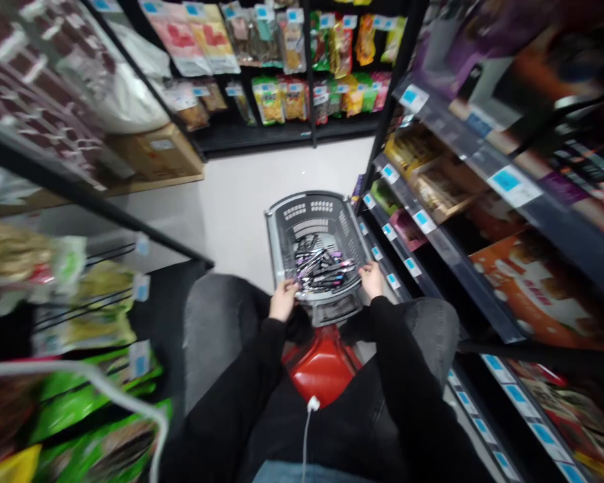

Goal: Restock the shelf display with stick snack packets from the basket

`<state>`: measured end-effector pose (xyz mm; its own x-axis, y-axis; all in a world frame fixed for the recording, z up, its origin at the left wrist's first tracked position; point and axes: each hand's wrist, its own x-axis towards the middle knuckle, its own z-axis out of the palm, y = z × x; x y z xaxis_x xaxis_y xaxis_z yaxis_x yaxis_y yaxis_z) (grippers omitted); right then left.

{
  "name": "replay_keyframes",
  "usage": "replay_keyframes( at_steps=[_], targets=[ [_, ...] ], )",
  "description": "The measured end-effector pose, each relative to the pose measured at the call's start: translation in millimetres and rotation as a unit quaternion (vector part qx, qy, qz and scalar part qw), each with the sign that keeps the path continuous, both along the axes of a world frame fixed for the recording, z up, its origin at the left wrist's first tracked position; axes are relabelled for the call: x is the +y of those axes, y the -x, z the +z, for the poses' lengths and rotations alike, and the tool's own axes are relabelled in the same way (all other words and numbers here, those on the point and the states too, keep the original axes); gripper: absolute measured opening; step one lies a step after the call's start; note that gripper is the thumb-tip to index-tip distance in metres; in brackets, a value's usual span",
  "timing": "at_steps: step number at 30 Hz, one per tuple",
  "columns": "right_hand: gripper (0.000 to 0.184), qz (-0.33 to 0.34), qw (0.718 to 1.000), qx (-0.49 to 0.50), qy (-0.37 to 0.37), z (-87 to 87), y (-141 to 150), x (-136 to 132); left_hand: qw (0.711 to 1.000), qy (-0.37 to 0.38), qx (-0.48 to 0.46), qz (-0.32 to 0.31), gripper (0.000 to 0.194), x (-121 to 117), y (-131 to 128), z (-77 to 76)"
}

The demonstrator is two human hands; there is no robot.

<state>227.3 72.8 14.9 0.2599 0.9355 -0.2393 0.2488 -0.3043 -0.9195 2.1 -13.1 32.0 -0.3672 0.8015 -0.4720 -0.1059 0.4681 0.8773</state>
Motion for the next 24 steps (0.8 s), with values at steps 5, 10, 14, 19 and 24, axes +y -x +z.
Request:
replay_keyframes(
  at_steps=[5, 10, 14, 19, 24],
  targets=[
    [0.016, -0.016, 0.97, -0.18, -0.161, 88.5, -66, 27, 0.983, 0.044, 0.047, -0.17, 0.052, 7, 1, 0.6],
    [0.025, -0.126, 0.808, -0.462, -0.342, 254.4, -161, 42, 0.973, 0.036, 0.033, -0.226, 0.056, 16, -6, 1.9],
    [0.024, -0.129, 0.733, -0.635, -0.207, 338.6, -231, 82, 0.965, 0.017, 0.069, -0.253, 0.055, 13, -10, 8.8],
    [0.021, 0.035, 0.734, -0.675, 0.073, 364.0, -267, 125, 0.959, -0.005, 0.109, -0.261, 0.049, 12, -8, 9.0],
    [0.021, 0.08, 0.752, -0.654, 0.02, 364.5, -287, 128, 0.96, -0.013, 0.102, -0.26, 0.05, 11, -6, 3.7]
  ],
)
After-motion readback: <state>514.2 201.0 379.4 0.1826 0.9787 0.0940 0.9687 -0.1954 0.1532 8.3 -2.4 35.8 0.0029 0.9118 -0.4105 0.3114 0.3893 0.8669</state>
